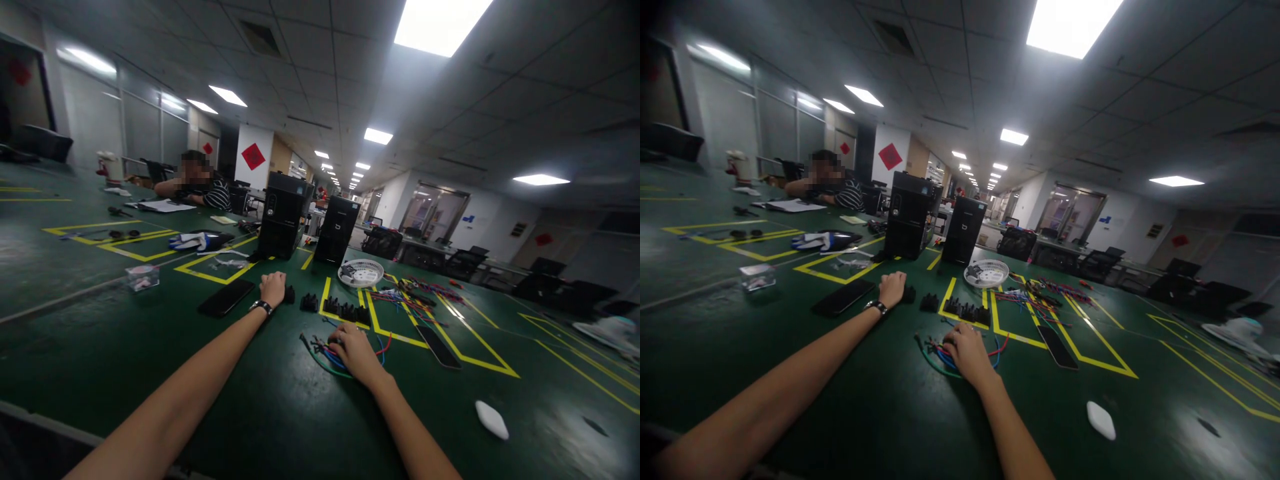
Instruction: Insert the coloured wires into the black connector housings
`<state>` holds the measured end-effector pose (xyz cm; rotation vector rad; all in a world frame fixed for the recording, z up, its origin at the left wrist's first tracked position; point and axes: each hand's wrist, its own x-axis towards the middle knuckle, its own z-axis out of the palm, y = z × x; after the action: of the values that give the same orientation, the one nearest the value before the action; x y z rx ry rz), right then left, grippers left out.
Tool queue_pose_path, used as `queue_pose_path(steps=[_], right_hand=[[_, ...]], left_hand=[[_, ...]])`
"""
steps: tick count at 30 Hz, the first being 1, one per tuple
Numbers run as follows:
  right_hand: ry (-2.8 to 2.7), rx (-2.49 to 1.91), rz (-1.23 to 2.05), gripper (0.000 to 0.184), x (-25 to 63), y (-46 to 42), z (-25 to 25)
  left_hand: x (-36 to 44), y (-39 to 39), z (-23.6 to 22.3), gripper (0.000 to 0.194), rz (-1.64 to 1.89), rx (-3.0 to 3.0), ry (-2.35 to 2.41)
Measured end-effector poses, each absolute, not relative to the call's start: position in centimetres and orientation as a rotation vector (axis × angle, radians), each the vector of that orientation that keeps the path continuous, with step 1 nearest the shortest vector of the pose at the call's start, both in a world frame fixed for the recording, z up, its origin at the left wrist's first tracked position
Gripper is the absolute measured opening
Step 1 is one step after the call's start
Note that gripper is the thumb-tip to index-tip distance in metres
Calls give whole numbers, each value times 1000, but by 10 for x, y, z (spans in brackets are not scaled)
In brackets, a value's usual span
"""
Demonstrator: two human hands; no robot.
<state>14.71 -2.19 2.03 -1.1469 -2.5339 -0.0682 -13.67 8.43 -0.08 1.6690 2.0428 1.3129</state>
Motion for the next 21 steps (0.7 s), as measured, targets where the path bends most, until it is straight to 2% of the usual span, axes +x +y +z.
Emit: queue_pose_path(steps=[3, 7, 10, 15, 18, 21], right_hand=[[-2557, -1130, 0, 11, 144, -25, 22], [-2565, -1170, -35, 11, 140, -30, 23], [-2509, -1241, -109, 11, 138, -33, 26], [-2242, -1222, -68, 18, 140, -32, 33], [-2128, -1100, 13, 20, 140, -35, 35], [-2101, -980, 62, 20, 135, -44, 35]], left_hand=[[-125, 75, 5, 39, 1315, 1879, 1988], [-102, 64, 5, 44, 1006, 2459, 1615], [-93, 61, 4, 50, 878, 2609, 1516], [-94, 41, 8, 61, 1058, 2450, 1494], [-90, 13, 9, 58, 1294, 2072, 1370], [-77, -18, 10, 55, 1363, 1717, 1165]])
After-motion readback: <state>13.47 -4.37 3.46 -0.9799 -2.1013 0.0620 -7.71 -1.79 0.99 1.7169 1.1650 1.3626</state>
